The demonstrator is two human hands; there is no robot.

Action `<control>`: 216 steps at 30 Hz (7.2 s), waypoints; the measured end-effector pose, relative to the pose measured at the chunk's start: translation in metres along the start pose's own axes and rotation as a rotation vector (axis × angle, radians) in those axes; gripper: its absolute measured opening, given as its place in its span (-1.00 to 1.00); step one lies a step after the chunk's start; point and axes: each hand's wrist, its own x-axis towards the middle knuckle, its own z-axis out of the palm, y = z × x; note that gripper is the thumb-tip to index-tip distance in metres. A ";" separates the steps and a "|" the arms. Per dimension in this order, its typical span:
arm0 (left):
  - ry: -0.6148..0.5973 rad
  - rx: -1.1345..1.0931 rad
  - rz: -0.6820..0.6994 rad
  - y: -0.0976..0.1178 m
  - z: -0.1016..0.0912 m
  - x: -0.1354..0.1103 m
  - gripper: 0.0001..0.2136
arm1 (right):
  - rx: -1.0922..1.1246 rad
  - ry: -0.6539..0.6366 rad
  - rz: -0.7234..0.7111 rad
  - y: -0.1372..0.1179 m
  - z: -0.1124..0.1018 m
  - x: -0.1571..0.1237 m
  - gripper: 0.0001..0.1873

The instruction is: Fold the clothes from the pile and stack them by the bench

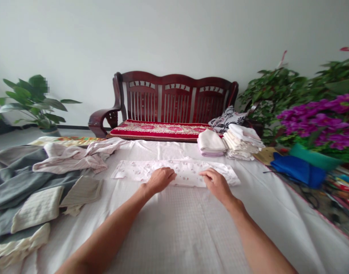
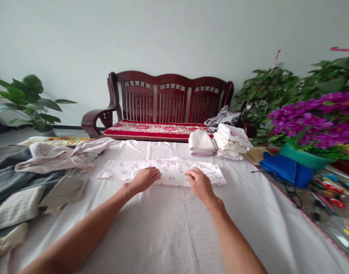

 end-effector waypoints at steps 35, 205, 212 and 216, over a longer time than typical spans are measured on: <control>0.025 0.267 -0.680 -0.152 -0.029 -0.105 -0.53 | -0.723 -0.096 0.132 0.106 -0.002 -0.011 -0.41; 0.093 -0.070 -0.118 -0.075 -0.027 -0.099 -0.77 | -0.263 -0.197 -0.145 -0.012 0.010 0.002 -0.64; 0.097 -0.065 -0.131 -0.072 -0.027 -0.099 -0.78 | -0.395 -0.176 -0.187 -0.018 0.015 0.001 -0.66; 0.105 -0.049 -0.108 -0.071 -0.027 -0.100 -0.78 | -0.389 -0.195 -0.223 -0.021 0.016 0.000 -0.55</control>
